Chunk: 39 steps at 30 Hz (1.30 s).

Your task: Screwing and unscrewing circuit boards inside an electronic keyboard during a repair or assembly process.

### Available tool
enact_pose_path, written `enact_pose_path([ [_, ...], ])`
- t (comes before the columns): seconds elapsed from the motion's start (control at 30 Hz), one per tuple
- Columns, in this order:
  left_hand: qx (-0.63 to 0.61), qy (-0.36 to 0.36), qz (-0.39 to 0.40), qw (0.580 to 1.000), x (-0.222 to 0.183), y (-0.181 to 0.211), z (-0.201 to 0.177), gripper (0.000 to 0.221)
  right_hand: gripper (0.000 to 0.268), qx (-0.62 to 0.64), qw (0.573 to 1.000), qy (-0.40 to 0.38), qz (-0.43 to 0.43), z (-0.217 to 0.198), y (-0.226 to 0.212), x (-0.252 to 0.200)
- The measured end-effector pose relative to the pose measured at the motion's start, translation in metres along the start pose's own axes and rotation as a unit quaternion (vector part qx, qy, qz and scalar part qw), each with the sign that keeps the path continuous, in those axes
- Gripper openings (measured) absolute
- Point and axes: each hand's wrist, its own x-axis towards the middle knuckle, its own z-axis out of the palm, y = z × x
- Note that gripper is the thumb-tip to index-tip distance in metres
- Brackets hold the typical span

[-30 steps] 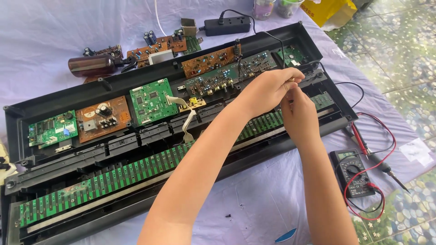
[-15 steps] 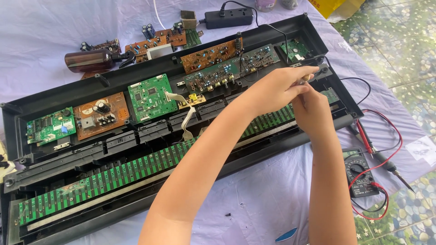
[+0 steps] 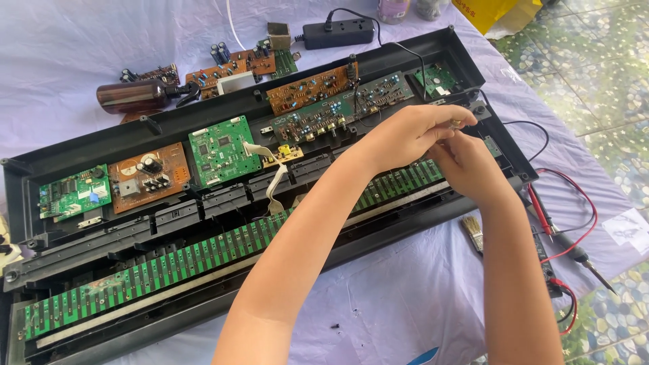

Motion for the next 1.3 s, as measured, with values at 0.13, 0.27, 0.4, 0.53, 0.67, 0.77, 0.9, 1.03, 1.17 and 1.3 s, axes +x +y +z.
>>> enact_pose_path([
  [0.13,0.016,0.004,0.005,1.000,0.002,-0.002,-0.003,0.026,0.014,-0.011,1.000,-0.019,-0.001,0.005,0.007,-0.001],
  [0.27,0.008,0.021,-0.004,1.000,0.001,-0.002,-0.005,0.022,0.024,0.100,0.995,0.004,-0.010,0.024,-0.008,0.008],
  [0.4,0.022,0.020,0.010,0.999,0.002,0.001,-0.005,0.020,0.030,0.296,0.953,0.060,0.003,0.058,0.030,0.009],
  [0.53,0.032,0.031,-0.006,0.999,-0.002,-0.002,-0.003,0.020,0.031,0.328,0.938,0.106,-0.023,0.074,0.038,0.010],
  [0.67,0.060,0.056,-0.017,0.996,0.001,-0.004,-0.001,0.021,0.030,0.370,0.925,0.088,-0.009,0.075,0.046,0.013],
  [0.77,0.057,0.089,-0.025,0.994,-0.002,0.007,0.005,0.020,0.034,0.339,0.936,0.090,-0.017,0.058,-0.014,0.019],
  [0.9,0.075,0.111,-0.038,0.990,0.000,-0.003,0.017,0.020,0.029,0.193,0.972,0.123,-0.044,0.047,-0.036,0.008],
  [1.03,0.145,0.117,-0.056,0.981,0.000,-0.005,0.031,0.024,0.009,-0.072,0.979,0.191,0.012,0.044,-0.042,-0.015],
  [1.17,0.191,0.146,-0.080,0.967,-0.004,-0.002,0.043,0.025,0.009,-0.074,0.961,0.264,0.045,0.064,0.015,-0.028],
  [1.3,0.212,0.160,-0.088,0.960,-0.001,-0.008,0.048,0.023,0.010,-0.101,0.956,0.273,0.033,0.057,0.000,-0.023],
])
